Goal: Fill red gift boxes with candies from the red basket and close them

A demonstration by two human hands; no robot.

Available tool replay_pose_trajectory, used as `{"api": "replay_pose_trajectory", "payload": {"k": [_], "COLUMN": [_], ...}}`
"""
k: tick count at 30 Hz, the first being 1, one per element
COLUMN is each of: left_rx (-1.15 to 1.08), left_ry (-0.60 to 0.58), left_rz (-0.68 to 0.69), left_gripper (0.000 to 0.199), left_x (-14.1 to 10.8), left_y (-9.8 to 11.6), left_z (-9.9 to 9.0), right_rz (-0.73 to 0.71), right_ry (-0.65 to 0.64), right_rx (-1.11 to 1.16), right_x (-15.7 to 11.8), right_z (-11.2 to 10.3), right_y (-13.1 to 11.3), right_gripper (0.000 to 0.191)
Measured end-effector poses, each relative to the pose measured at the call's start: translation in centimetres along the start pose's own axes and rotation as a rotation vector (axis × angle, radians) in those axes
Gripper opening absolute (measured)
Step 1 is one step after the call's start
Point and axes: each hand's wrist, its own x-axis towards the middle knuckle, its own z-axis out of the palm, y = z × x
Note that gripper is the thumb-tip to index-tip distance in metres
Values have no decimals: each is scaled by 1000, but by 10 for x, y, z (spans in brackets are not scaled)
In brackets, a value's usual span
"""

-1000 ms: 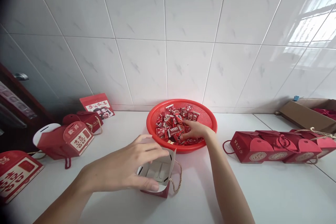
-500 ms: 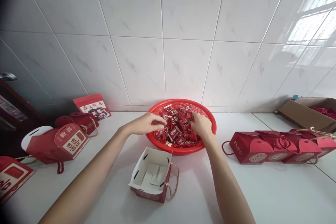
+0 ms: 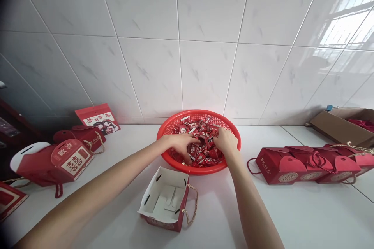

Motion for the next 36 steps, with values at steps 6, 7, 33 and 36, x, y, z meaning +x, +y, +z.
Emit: {"api": "replay_pose_trajectory", "payload": {"k": [6,7,33,36], "left_rx": [66,53,-533,-553], "left_ry": [-62,-42,443,444], "left_rz": [15,13,-46,-32], "left_gripper": [90,86,53,53], "left_x": [-2,-2,5,5], "left_y": [10,10,-8,-7], "left_z": [4,5,5,3], "right_rz": [-33,-36,-599,-602], "right_ry": [-15,-14,-206,-227], "right_rx": [20,24,196,189], "right_x": [0,0,-4,-3], "right_z": [1,1,6,5], "right_y": [-1,-1,-2,-2], "right_gripper": [26,27,34,29]}}
